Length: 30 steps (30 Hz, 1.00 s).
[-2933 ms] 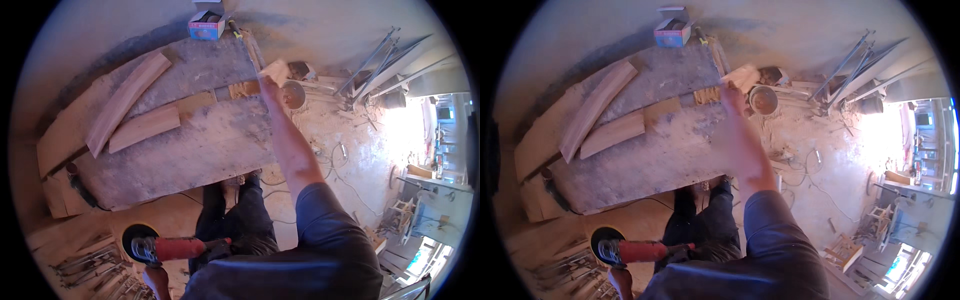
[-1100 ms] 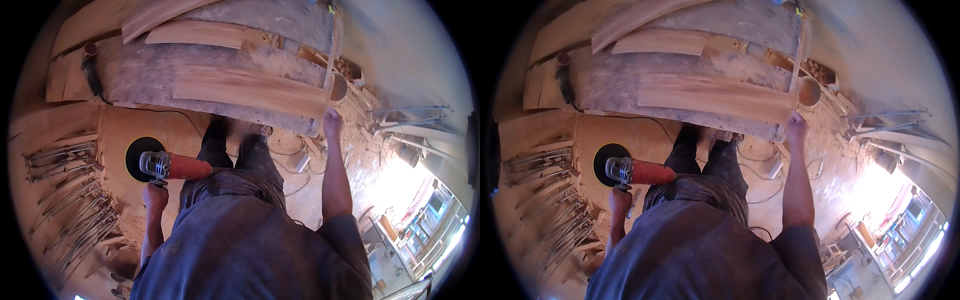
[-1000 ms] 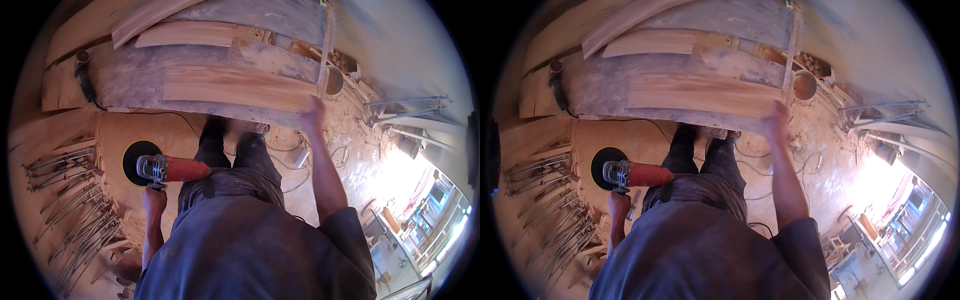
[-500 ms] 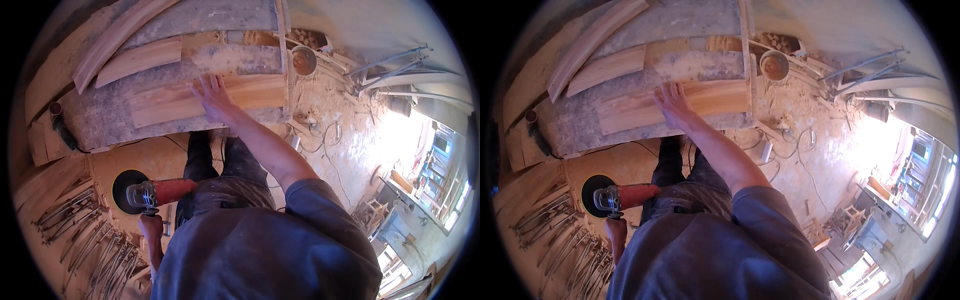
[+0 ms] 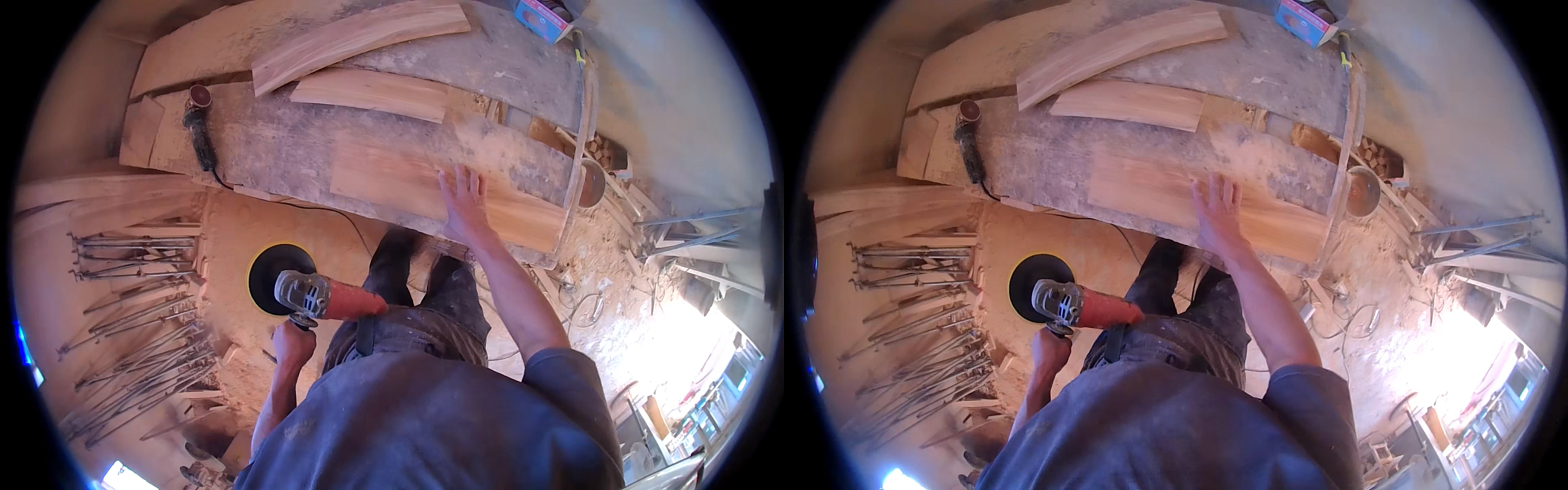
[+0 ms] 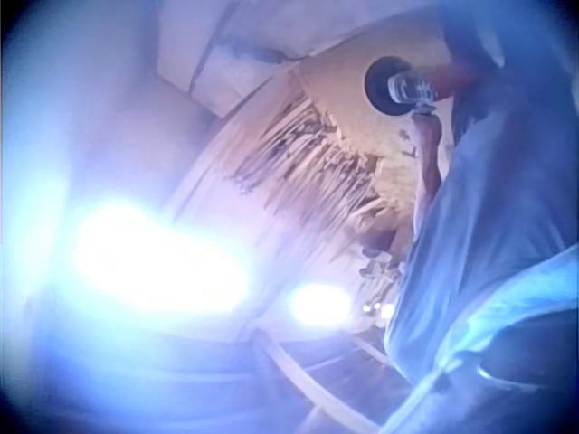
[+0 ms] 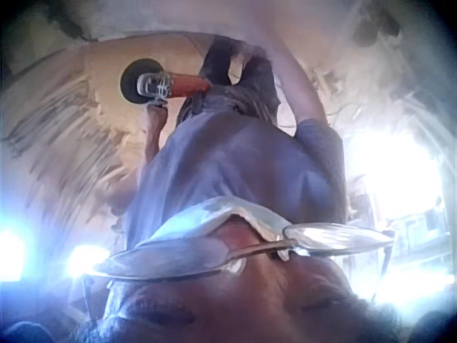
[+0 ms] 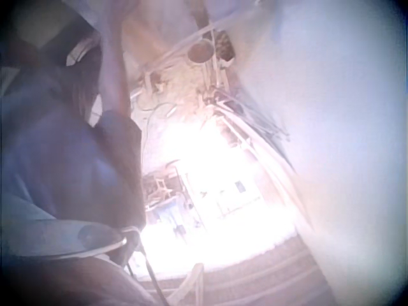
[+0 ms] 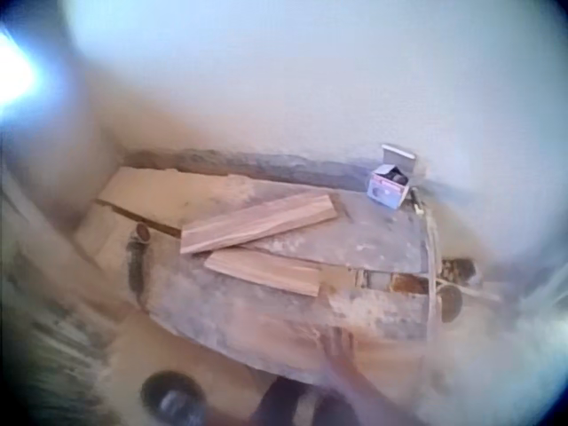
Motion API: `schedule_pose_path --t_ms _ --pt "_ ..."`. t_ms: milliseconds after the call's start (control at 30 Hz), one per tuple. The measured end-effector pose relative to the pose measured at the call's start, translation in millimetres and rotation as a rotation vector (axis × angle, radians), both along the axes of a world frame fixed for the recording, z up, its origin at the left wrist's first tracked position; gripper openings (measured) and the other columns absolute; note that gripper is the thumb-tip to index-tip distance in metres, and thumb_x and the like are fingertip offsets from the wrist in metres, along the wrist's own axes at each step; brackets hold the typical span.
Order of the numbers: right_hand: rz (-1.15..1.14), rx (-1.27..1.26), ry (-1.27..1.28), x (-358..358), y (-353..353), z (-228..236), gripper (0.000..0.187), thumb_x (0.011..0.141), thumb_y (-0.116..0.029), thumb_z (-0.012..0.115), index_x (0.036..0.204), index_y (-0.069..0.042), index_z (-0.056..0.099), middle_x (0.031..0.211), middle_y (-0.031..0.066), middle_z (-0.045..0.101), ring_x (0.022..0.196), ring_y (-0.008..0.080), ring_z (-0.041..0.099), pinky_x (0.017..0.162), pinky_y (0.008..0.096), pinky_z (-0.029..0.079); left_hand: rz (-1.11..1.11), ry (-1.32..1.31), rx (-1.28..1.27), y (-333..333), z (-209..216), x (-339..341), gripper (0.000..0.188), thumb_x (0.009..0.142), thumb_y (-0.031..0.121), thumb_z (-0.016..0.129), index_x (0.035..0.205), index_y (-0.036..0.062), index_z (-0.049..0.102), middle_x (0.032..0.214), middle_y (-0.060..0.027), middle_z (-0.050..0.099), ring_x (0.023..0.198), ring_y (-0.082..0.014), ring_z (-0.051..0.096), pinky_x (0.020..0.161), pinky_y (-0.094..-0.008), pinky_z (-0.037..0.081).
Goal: The person assembles a wooden drawer by fitting side panels and a bottom panel together. They then walk to a workbench and use an orbital sander to smooth the surface of a wooden plank.
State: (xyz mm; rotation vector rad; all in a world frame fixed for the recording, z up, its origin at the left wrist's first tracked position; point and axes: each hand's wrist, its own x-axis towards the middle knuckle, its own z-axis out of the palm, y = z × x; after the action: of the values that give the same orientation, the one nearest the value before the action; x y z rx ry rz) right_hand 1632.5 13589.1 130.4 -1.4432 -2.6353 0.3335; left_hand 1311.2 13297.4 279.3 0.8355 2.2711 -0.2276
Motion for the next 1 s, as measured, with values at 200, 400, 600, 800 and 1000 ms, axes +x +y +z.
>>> schedule_pose_path --t_ms 200,400,600,800,1000 --pt "0.051 -0.088 -0.120 5.7 3.7 3.0 0.092 0.063 -0.011 0.080 0.147 -0.009 0.044 0.153 0.0274 0.030 0.137 0.0506 0.031 0.114 0.0628 0.023 0.050 -0.042 0.065 -13.3 7.6 -2.7 0.022 0.075 0.008 0.064 0.093 0.0050 0.075 0.092 -0.0246 0.072 0.091 -0.0422 0.069 0.081 -0.0490 0.055" --pt "-0.405 -0.431 0.249 -42.4 116.7 -20.5 0.070 0.074 -0.024 0.081 0.135 -0.006 0.051 0.130 0.0246 0.056 0.115 0.0418 0.057 0.087 0.0545 0.049 0.095 -0.049 0.047 -22.6 -3.2 -18.3 0.019 0.075 0.009 0.064 0.089 0.0020 0.074 0.087 -0.0252 0.071 0.086 -0.0430 0.069 0.078 -0.0495 0.055" --pt "-1.432 -0.992 1.443 -88.0 206.1 -45.7 0.038 0.089 -0.015 0.067 0.122 -0.002 0.052 0.104 0.0181 0.062 0.080 0.0366 0.064 0.062 0.0475 0.053 0.139 -0.056 0.017 -18.8 -6.1 -28.2 0.019 0.076 0.008 0.061 0.089 0.0013 0.073 0.086 -0.0262 0.070 0.086 -0.0438 0.069 0.077 -0.0502 0.055" --pt "-1.260 -0.934 1.445 -102.6 186.2 -4.8 0.030 0.091 0.002 0.059 0.119 -0.005 0.053 0.112 0.0178 0.060 0.092 0.0318 0.063 0.068 0.0424 0.054 0.155 -0.061 0.115 -41.4 -12.9 -33.5 0.020 0.074 0.006 0.061 0.090 0.0030 0.073 0.086 -0.0247 0.071 0.086 -0.0429 0.069 0.077 -0.0504 0.054" --pt "-0.927 -0.455 1.248 -45.9 231.3 -23.8 0.013 0.091 -0.002 0.063 0.104 -0.003 0.060 0.098 0.0089 0.065 0.087 0.0212 0.065 0.075 0.0345 0.055 0.108 -0.066 0.012 -17.1 -11.9 -40.8 0.018 0.077 0.011 0.063 0.089 0.0000 0.071 0.087 -0.0265 0.070 0.088 -0.0448 0.068 0.077 -0.0512 0.054"
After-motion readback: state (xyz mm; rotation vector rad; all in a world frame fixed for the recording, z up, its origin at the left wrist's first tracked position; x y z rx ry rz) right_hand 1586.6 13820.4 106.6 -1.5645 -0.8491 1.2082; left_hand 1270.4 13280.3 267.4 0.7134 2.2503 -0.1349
